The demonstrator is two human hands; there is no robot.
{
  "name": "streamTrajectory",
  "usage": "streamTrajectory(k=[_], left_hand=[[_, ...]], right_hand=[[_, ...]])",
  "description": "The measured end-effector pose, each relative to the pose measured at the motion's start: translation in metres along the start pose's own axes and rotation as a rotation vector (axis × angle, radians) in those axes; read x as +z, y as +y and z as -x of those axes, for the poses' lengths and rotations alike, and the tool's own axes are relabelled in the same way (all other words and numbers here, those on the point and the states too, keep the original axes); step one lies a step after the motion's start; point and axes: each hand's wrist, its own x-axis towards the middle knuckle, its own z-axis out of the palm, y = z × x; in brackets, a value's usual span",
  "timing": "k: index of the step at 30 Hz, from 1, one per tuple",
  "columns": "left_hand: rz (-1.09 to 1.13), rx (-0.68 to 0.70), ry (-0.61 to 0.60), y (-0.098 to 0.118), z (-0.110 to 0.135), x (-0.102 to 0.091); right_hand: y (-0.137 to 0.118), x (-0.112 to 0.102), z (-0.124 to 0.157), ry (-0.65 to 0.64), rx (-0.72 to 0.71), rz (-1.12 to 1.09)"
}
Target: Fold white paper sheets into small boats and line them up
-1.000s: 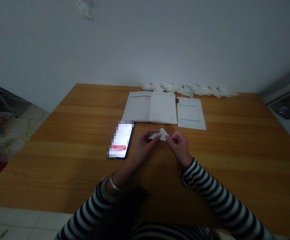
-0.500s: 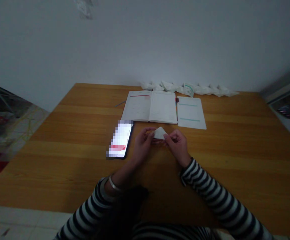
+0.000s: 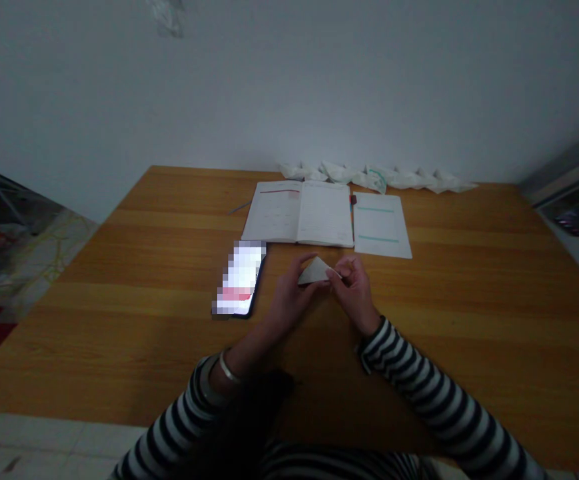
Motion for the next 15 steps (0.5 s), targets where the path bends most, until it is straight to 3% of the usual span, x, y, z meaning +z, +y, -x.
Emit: streamTrajectory(k=[6,15], left_hand=[[0.051,0.038,-0.098,-0.01,0.001,-0.002],[0.547,-0.214,-0.05,-0.007,-0.005,0.003]], right_hand=[[0.002,-0.004,-0.004,-0.043,0.014,-0.038],[0.003,0.0,0.001,-0.051,-0.011,-0.023]])
